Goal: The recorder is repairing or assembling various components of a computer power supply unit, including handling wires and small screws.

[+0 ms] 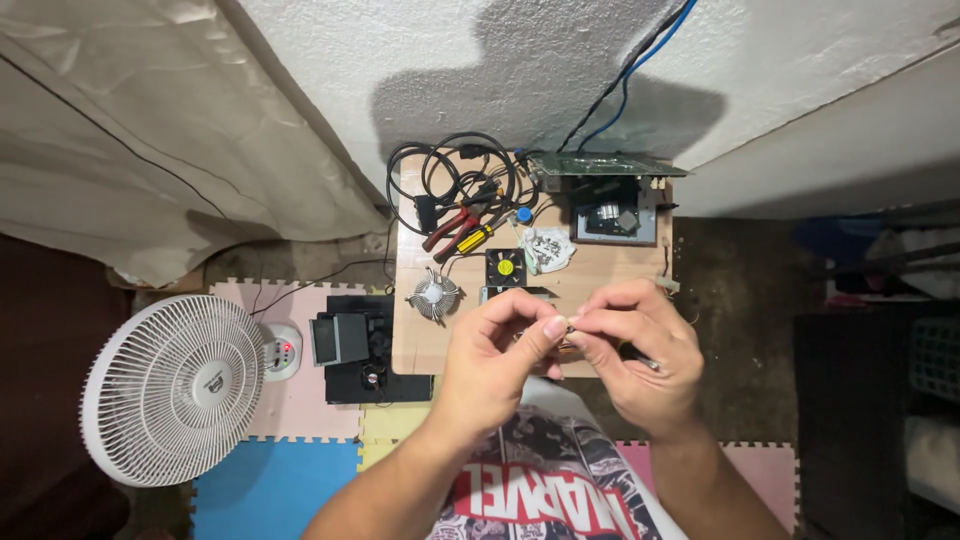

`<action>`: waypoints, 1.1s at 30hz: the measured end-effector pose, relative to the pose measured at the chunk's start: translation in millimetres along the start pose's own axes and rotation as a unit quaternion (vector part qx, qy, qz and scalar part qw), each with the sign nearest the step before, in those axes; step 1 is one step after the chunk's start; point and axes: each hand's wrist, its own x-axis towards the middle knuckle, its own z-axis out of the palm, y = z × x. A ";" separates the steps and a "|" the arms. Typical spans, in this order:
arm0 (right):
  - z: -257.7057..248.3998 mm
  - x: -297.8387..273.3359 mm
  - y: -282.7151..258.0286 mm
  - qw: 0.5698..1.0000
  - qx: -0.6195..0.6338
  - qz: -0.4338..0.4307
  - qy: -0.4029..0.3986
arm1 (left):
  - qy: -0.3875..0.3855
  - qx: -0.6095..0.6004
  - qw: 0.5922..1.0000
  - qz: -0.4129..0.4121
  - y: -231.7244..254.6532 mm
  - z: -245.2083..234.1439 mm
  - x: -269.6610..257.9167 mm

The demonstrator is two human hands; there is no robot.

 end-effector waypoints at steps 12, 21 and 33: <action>1.1 3.6 -11.5 0.998 -0.049 -0.034 -0.021 | -0.007 0.090 0.994 0.067 8.4 -2.6 -10.0; -10.0 11.4 -9.8 0.964 -0.187 -0.130 -0.136 | -0.023 0.130 0.991 0.028 11.3 -11.9 -6.7; 11.3 4.3 1.0 0.977 -0.109 -0.043 -0.180 | -0.031 0.145 0.988 0.030 1.8 -33.9 -12.8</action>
